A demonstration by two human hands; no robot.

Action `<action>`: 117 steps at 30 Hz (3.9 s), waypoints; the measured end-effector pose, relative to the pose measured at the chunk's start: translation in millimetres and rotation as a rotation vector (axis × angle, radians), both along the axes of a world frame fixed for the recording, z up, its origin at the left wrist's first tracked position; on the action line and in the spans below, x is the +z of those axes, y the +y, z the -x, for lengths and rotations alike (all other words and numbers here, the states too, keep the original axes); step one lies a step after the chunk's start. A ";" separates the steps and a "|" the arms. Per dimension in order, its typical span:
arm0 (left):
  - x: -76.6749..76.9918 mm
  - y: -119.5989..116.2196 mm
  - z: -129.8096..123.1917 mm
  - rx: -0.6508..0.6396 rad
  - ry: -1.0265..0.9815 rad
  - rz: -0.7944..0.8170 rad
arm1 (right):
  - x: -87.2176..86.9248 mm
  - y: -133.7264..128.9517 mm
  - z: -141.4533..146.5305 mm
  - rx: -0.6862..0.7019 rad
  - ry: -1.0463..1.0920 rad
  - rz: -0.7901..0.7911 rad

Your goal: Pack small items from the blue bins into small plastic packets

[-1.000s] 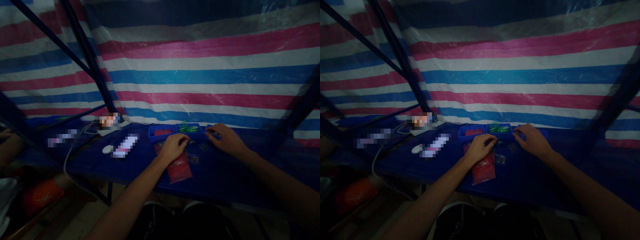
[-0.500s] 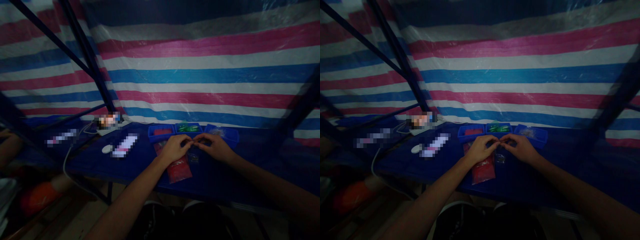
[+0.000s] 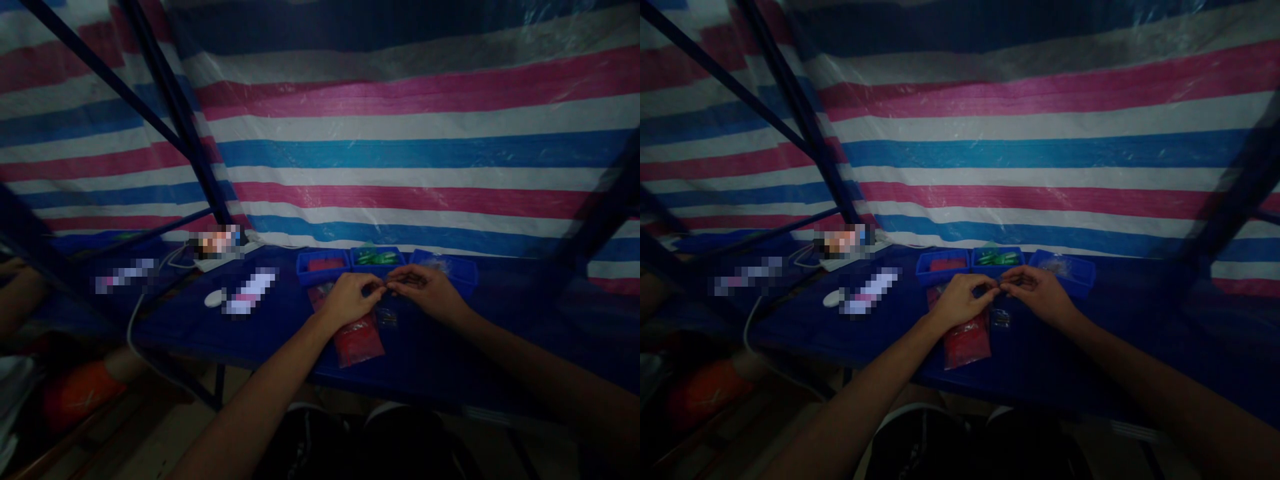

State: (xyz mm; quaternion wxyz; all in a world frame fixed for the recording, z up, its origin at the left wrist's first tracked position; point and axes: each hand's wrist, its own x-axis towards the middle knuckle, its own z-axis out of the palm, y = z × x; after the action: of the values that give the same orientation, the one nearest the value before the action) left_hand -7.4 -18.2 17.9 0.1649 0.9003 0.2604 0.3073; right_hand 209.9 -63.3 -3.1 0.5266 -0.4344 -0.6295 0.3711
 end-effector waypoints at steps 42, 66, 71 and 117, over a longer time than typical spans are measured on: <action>-8.2 3.4 -1.9 -0.047 -0.020 0.022 | -13.2 5.1 0.1 0.055 -0.086 -0.002; -6.4 3.9 -1.1 -0.015 -0.051 0.070 | -6.3 1.8 4.6 0.032 0.046 0.026; -7.9 5.6 -0.9 -0.017 -0.044 0.079 | -6.3 3.3 0.6 0.018 0.067 0.015; -6.5 3.5 -0.6 -0.158 -0.174 -0.143 | -0.2 2.8 -14.6 0.242 0.302 0.438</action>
State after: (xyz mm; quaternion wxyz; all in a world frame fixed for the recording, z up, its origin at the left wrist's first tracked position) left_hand -6.8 -14.7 11.4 0.1460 0.8974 0.1506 0.3882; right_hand 224.6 -60.5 -3.3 0.4600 -0.3995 -0.4960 0.6187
